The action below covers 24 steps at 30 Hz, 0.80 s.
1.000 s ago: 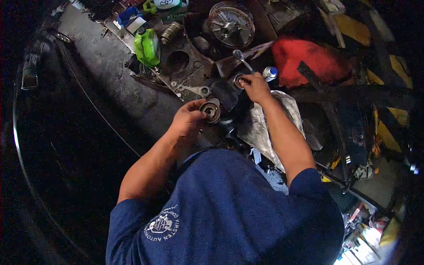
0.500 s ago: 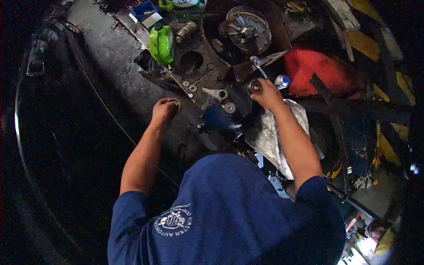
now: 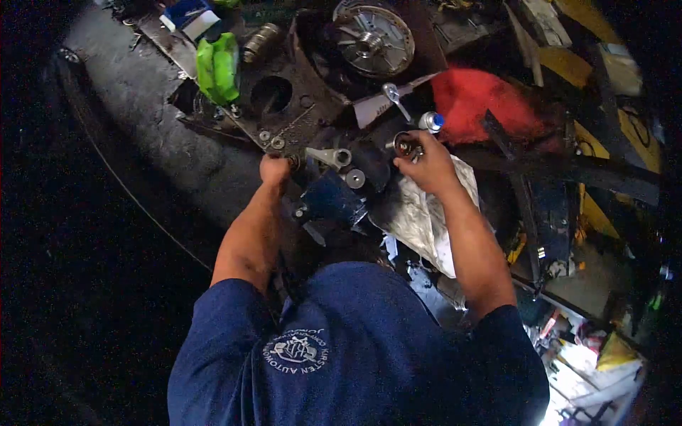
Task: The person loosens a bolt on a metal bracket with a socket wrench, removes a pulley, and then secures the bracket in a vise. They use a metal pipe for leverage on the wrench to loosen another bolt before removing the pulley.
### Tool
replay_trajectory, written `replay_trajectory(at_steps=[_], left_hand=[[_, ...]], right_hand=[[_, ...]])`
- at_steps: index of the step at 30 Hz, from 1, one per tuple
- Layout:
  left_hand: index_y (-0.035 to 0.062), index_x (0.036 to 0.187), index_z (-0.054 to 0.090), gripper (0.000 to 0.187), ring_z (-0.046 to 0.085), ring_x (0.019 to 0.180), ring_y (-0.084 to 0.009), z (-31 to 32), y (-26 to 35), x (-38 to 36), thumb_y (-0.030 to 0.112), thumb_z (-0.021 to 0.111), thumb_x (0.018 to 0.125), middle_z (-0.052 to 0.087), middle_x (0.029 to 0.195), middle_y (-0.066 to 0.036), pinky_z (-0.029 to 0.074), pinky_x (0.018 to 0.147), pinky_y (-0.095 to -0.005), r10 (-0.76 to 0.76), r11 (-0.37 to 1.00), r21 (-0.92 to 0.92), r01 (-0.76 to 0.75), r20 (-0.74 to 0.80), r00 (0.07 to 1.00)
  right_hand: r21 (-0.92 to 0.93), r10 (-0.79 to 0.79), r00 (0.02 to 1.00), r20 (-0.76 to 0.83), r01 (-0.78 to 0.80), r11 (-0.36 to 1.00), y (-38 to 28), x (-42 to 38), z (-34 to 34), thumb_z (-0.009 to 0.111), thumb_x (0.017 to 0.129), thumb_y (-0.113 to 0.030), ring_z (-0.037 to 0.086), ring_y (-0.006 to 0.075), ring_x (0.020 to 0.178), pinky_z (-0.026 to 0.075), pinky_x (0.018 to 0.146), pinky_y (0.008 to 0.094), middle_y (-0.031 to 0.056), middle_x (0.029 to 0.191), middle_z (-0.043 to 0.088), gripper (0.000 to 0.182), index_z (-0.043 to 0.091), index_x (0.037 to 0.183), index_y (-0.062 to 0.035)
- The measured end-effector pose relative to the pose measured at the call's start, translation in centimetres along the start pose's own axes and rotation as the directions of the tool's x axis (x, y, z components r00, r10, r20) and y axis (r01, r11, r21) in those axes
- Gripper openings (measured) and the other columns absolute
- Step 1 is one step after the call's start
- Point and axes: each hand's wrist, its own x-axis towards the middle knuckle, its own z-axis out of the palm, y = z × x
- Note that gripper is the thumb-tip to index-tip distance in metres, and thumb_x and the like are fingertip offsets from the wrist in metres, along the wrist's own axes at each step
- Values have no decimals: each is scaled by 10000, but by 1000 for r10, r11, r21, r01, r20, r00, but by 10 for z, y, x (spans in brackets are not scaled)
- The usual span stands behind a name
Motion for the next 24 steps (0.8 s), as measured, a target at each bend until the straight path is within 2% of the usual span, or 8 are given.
replay_trajectory(at_steps=[2, 6, 8, 11, 16, 20, 22, 24], left_hand=[[22, 1102, 630, 458, 616, 1016, -321, 4, 17, -5, 216, 678, 690, 654, 1053, -201, 461, 886, -355, 0, 996, 84, 4, -41, 999], [85, 1111, 653, 469, 603, 1033, -357, 5, 32, -2, 283, 672, 686, 642, 1066, -220, 467, 913, -386, -24, 935, 353, 47, -68, 997], [93, 1117, 654, 477, 602, 1027, -378, 8, 28, -2, 296, 671, 686, 632, 1081, -226, 477, 908, -401, -42, 941, 329, 78, -115, 992], [80, 1173, 620, 554, 596, 1029, -388, 1, 19, 8, 334, 695, 687, 609, 1125, -229, 488, 887, -413, 188, 919, 341, -198, 61, 980], [60, 1226, 573, 628, 588, 1044, -388, -9, 2, 17, 370, 698, 694, 618, 1101, -240, 489, 879, -418, 184, 950, 244, -194, 63, 981], [35, 1192, 583, 584, 584, 1061, -371, -23, -3, 11, 338, 688, 704, 615, 1118, -231, 476, 897, -424, 123, 958, 243, -153, 132, 984], [26, 1176, 588, 566, 585, 1061, -366, -26, -9, 11, 329, 684, 708, 616, 1121, -226, 471, 903, -427, 138, 962, 219, -161, 114, 984], [16, 1156, 593, 531, 585, 1060, -368, -33, -6, 7, 310, 674, 721, 619, 1126, -215, 465, 906, -429, 109, 959, 245, -143, 149, 983]], right_hand=[[5, -95, 994, -48, 95, 995, -13, -12, -5, 784, 643, -182, 611, 263, 1012, 473, 872, 342, 139, 1098, 622, 493, 575, 1059, -20], [146, -223, 975, -11, 222, 964, -38, -35, 0, 793, 628, -239, 587, 329, 1054, 467, 910, 374, 170, 1146, 595, 482, 605, 1027, -43], [171, -208, 978, 9, 203, 964, -46, -43, 6, 797, 630, -227, 588, 311, 1063, 465, 915, 370, 161, 1156, 596, 450, 613, 993, -36], [205, -169, 986, 15, 162, 965, -46, -43, 22, 796, 644, -229, 576, 317, 1085, 455, 935, 379, 157, 1176, 591, 431, 618, 984, -32], [227, -156, 987, 35, 144, 963, -34, -44, 38, 782, 678, -214, 560, 305, 1110, 439, 954, 370, 163, 1190, 580, 416, 616, 1003, -15], [347, -9, 997, 80, -19, 938, -44, -46, 42, 772, 723, -228, 579, 226, 1056, 453, 912, 327, 150, 1153, 604, 442, 611, 1058, 10], [362, 218, 960, 176, -269, 893, -31, -43, 43, 770, 730, -239, 595, 214, 1009, 459, 886, 319, 141, 1084, 639, 452, 614, 1076, 7], [378, 216, 963, 164, -263, 888, -36, -41, 40, 761, 742, -242, 606, 214, 964, 463, 863, 316, 119, 1019, 662, 448, 618, 1092, 0]])
